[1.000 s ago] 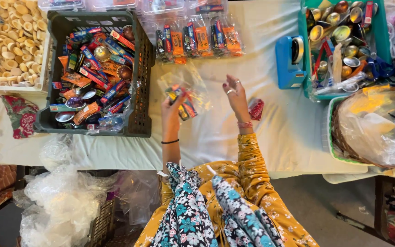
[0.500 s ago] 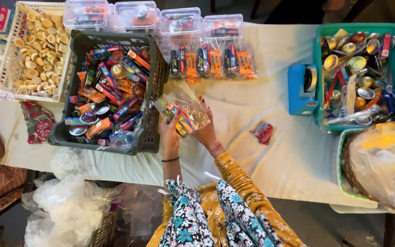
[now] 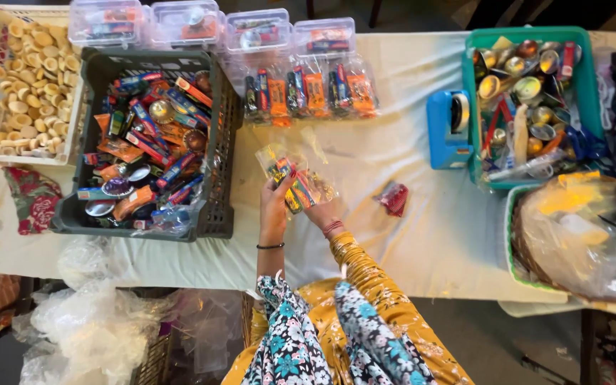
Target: The person wipes small metal cups and colorful boxes with a red cloth on a table. They then place the cleaned items into a clear plastic bag and set the bag aside.
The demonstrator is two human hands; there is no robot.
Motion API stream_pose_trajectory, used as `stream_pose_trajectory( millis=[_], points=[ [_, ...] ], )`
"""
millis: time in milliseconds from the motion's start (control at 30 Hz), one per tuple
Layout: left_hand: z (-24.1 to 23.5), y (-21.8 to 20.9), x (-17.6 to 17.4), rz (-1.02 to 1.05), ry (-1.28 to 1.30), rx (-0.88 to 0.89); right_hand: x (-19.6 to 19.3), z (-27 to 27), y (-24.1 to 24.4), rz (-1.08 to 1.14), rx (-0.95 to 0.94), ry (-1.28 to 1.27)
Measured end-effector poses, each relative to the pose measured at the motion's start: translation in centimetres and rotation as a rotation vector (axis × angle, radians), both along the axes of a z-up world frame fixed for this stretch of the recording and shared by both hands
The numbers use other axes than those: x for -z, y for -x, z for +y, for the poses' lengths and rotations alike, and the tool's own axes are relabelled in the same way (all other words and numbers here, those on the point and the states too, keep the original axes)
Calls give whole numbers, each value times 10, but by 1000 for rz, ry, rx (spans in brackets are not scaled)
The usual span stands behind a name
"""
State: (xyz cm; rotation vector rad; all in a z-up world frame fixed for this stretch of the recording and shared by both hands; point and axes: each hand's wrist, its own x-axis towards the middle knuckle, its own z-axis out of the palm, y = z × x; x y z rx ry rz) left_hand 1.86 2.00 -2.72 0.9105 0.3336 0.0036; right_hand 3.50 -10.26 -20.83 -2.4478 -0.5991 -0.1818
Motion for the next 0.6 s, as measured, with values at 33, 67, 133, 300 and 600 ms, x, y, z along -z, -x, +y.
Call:
stream_pose_trajectory(
  millis=[33,67,133,300,600],
  points=[
    [-4,3,0,4,4,8,-9,-8,4,4,8,4],
    [-7,5,1,-5,-31,34,-18,-16,7,146,83,-51],
    [-15,7,4,-22,-62,65,-6,-44,2,280,161,-106],
    [-25,15,12,-74,-152,206,13,-134,-30,105,402,-511],
    [-41,16,-5,-70,-256,486,-191,-194,-11,37,378,-1440]
  ],
)
